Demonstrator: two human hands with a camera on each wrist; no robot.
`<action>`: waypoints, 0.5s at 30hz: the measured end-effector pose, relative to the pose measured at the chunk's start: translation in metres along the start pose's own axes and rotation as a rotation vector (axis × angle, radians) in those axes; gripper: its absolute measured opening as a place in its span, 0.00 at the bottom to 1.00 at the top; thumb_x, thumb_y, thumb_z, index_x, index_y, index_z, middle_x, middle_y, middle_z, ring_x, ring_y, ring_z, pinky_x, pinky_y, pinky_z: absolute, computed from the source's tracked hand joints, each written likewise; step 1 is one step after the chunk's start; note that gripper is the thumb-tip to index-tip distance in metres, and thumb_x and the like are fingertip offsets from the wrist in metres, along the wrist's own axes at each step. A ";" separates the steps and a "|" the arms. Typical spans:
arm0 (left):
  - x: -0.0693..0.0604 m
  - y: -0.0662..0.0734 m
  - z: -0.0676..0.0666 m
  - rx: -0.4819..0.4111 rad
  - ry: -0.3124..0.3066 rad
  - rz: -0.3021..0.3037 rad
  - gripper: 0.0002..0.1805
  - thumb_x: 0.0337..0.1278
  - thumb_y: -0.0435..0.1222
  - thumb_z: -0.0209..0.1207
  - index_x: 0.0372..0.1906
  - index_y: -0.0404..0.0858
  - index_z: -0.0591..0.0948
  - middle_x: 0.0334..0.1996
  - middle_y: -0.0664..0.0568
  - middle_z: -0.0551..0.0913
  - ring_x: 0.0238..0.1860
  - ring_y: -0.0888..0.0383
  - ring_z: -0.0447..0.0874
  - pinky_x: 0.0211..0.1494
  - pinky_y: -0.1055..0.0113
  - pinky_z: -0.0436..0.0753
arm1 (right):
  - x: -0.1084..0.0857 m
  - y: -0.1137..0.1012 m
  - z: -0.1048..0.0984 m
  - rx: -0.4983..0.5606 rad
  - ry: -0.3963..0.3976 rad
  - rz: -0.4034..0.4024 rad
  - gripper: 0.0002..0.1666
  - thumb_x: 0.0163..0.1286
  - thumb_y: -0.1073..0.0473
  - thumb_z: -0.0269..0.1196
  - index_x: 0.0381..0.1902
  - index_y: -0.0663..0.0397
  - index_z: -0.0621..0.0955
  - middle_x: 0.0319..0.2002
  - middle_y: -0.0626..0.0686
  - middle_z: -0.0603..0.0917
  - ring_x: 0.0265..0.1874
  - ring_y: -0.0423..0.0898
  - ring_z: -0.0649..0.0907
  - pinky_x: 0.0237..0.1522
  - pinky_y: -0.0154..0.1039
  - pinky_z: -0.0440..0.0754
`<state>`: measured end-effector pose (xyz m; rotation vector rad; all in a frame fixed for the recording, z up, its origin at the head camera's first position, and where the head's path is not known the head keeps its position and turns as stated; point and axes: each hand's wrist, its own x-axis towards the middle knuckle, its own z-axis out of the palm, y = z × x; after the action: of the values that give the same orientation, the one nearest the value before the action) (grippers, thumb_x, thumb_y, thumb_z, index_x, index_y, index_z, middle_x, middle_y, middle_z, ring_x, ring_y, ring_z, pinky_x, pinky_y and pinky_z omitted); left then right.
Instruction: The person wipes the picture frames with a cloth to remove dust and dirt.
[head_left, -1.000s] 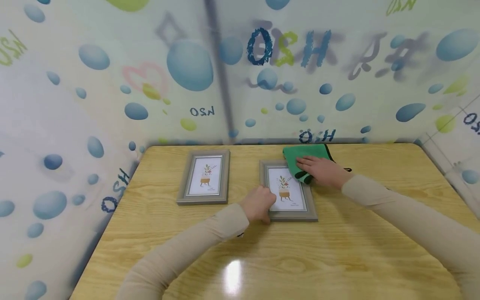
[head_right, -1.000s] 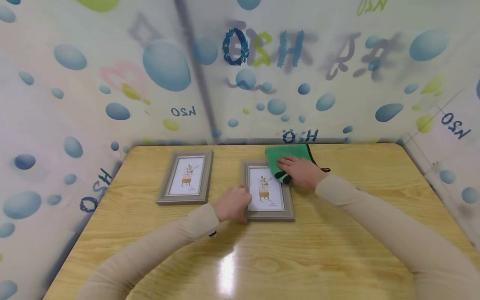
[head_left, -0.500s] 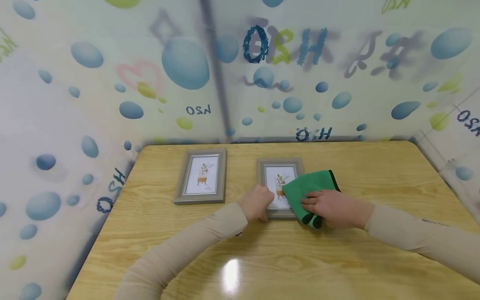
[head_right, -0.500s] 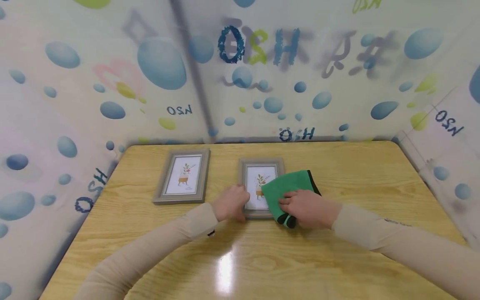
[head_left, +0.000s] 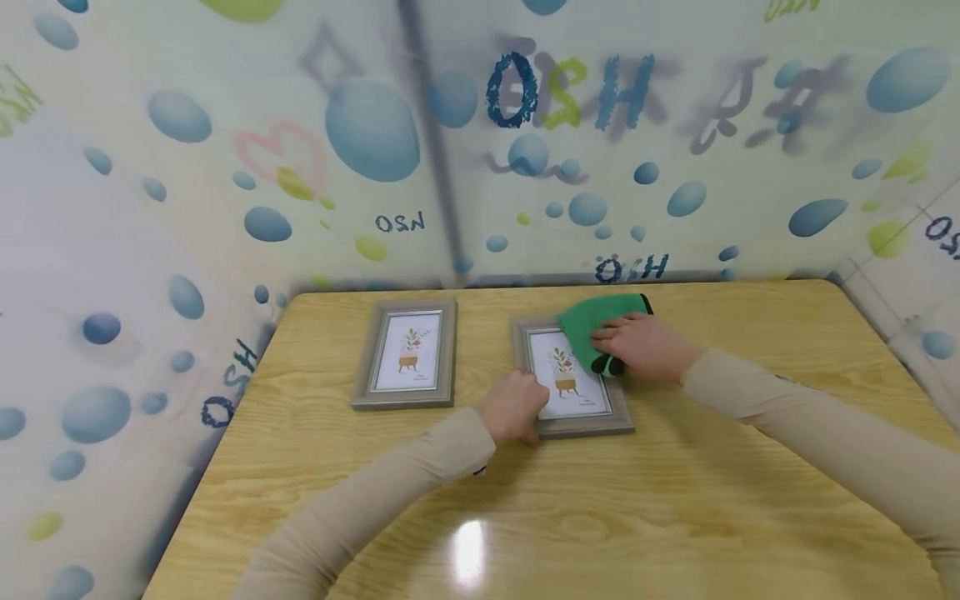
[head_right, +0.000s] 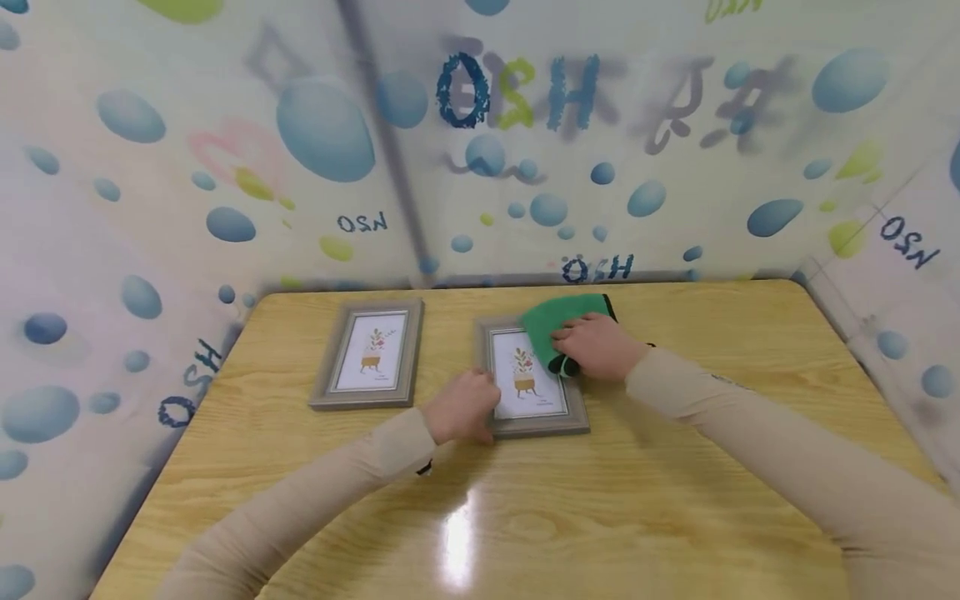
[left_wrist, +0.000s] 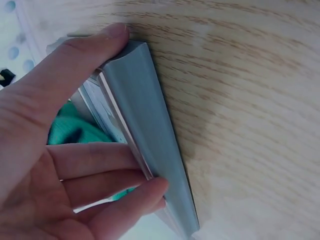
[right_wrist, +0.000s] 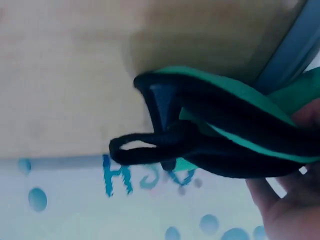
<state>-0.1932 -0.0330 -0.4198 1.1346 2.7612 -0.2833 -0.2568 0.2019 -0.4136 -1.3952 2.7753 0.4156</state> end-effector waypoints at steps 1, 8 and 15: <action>0.000 0.000 0.000 -0.001 -0.004 0.001 0.22 0.30 0.52 0.78 0.30 0.42 0.84 0.29 0.53 0.83 0.32 0.58 0.79 0.36 0.67 0.82 | 0.005 0.004 0.001 -0.016 -0.011 0.017 0.21 0.64 0.69 0.63 0.56 0.56 0.81 0.56 0.54 0.80 0.58 0.57 0.76 0.57 0.54 0.74; 0.002 0.002 0.002 -0.083 0.009 -0.007 0.22 0.29 0.49 0.78 0.29 0.41 0.84 0.27 0.54 0.83 0.30 0.59 0.78 0.36 0.68 0.81 | 0.005 0.012 -0.001 0.016 -0.061 0.010 0.23 0.65 0.71 0.62 0.59 0.58 0.79 0.60 0.56 0.77 0.62 0.58 0.72 0.60 0.54 0.70; 0.003 -0.002 0.004 -0.106 0.034 0.001 0.22 0.29 0.50 0.78 0.26 0.40 0.82 0.25 0.53 0.81 0.29 0.58 0.78 0.33 0.67 0.81 | -0.029 -0.015 -0.006 0.090 -0.045 -0.145 0.26 0.61 0.75 0.63 0.57 0.58 0.80 0.59 0.56 0.78 0.61 0.57 0.74 0.58 0.53 0.73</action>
<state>-0.1964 -0.0330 -0.4243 1.1247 2.7681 -0.1171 -0.2265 0.2147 -0.4082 -1.5333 2.6012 0.3102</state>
